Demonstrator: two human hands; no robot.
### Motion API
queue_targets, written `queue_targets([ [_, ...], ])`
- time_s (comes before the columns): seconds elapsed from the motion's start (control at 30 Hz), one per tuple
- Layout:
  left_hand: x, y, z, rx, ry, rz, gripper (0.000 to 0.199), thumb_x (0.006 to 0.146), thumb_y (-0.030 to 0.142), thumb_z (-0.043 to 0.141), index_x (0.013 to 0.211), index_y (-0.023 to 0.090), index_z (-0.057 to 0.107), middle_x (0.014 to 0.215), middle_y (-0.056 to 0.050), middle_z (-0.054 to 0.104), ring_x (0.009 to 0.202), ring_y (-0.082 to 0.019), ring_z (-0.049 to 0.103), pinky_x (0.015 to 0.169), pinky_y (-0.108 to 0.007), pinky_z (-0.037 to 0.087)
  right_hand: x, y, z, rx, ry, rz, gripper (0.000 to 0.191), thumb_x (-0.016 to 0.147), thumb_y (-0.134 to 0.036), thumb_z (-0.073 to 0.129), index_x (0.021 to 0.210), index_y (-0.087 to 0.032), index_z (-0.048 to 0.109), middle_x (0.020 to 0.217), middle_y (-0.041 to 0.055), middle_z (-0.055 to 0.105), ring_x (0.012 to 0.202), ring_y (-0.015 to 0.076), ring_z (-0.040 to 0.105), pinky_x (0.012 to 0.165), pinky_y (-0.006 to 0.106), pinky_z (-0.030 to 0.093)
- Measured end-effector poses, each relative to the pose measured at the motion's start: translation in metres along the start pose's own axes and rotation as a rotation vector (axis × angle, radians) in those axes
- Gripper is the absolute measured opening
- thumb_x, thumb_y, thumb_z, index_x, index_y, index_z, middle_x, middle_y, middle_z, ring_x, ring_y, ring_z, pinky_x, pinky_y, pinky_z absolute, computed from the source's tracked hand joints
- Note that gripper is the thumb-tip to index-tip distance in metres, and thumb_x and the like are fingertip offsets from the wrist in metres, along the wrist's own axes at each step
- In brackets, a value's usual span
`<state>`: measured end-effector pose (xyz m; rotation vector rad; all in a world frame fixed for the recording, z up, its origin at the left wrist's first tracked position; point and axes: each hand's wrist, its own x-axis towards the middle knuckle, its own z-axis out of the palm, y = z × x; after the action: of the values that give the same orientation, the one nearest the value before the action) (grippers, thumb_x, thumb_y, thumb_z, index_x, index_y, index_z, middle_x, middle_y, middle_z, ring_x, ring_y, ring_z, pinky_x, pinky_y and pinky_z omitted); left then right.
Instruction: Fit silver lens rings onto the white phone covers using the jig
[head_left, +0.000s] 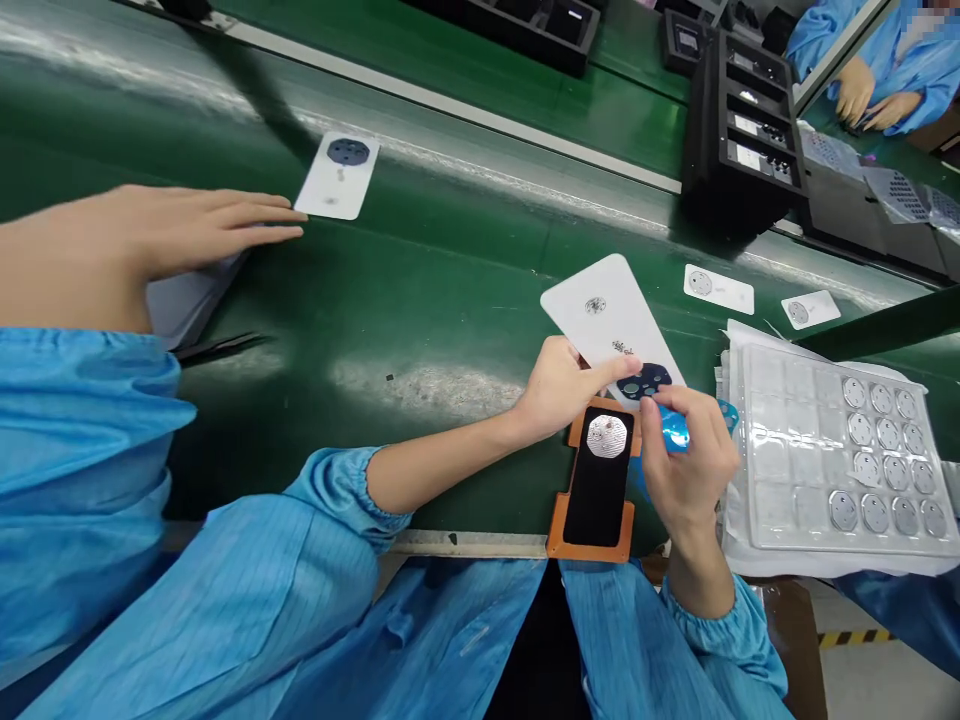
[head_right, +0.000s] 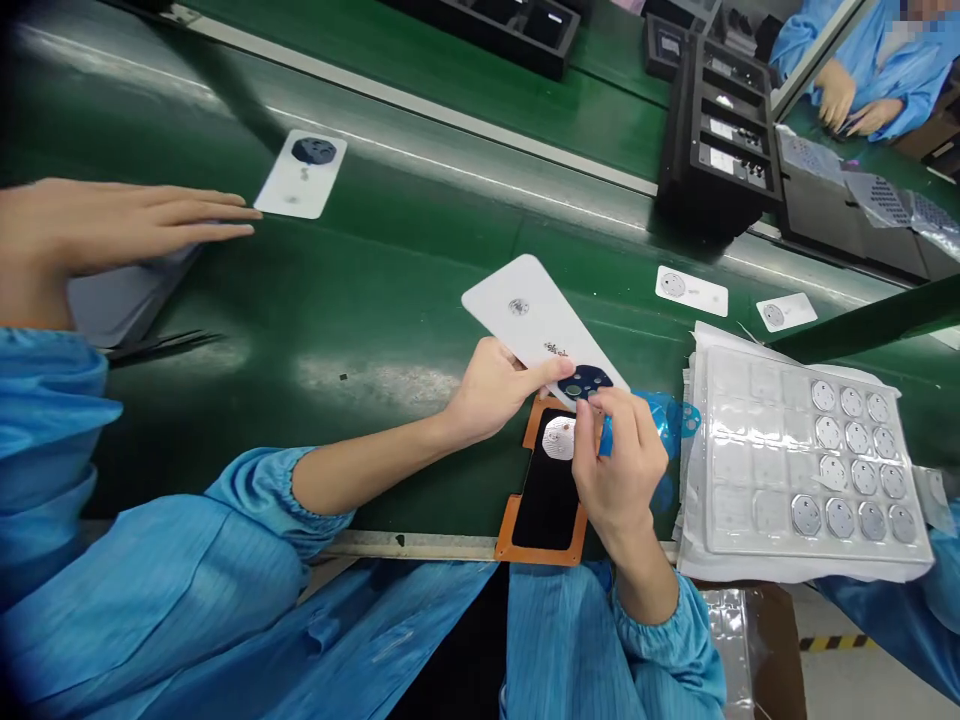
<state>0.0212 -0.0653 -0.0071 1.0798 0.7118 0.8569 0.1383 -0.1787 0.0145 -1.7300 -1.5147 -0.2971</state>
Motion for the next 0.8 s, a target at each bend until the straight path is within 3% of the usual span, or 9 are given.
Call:
queue_targets([
  [0.07,-0.006,-0.003,0.005,0.028,-0.003,0.036,0.037,0.082,0.05,0.079,0.082,0.014,0.077,0.086,-0.008,0.078,0.068,-0.018,0.07,0.061,-0.026,0.057,0.004,0.003,0.008,-0.003,0.044,0.045,0.008,0.097,-0.024,0.063,0.089,-0.024,0.066,0.092,0.0056,0.075,0.089,0.0196,0.073,0.079,0.035,0.062],
  [0.27,-0.02,-0.013,0.006,0.183,-0.053,0.139,0.04,0.093,0.055,0.065,0.088,0.019,0.08,0.093,-0.006,0.079,0.09,-0.023,0.073,0.079,-0.03,0.059,0.007,0.009,0.016,0.136,0.058,0.235,0.013,0.095,-0.031,0.067,0.086,-0.023,0.072,0.091,0.0048,0.073,0.085,0.0179,0.071,0.076,0.035,0.063],
  [0.5,-0.025,-0.008,0.007,0.198,-0.105,0.162,0.037,0.095,0.054,0.064,0.094,0.022,0.082,0.094,-0.004,0.08,0.08,-0.024,0.075,0.072,-0.033,0.061,0.004,0.013,0.019,0.223,0.045,0.309,0.012,0.093,-0.027,0.066,0.084,-0.021,0.072,0.088,0.0044,0.072,0.084,0.0177,0.07,0.074,0.035,0.061],
  [0.67,-0.026,-0.006,0.01,0.167,-0.134,0.192,0.042,0.093,0.056,0.065,0.115,0.024,0.08,0.116,-0.006,0.078,0.101,-0.027,0.076,0.086,-0.034,0.062,0.003,0.016,0.021,0.26,0.072,0.312,0.011,0.092,-0.029,0.067,0.085,-0.021,0.072,0.09,0.0051,0.072,0.084,0.0187,0.07,0.074,0.036,0.062],
  [0.8,-0.026,-0.008,0.009,0.16,-0.147,0.173,0.045,0.093,0.057,0.064,0.118,0.022,0.078,0.118,-0.007,0.077,0.098,-0.026,0.077,0.086,-0.034,0.063,0.002,0.016,0.023,0.258,0.071,0.328,0.013,0.092,-0.031,0.066,0.084,-0.022,0.071,0.091,0.0057,0.072,0.084,0.0193,0.07,0.075,0.037,0.062],
])
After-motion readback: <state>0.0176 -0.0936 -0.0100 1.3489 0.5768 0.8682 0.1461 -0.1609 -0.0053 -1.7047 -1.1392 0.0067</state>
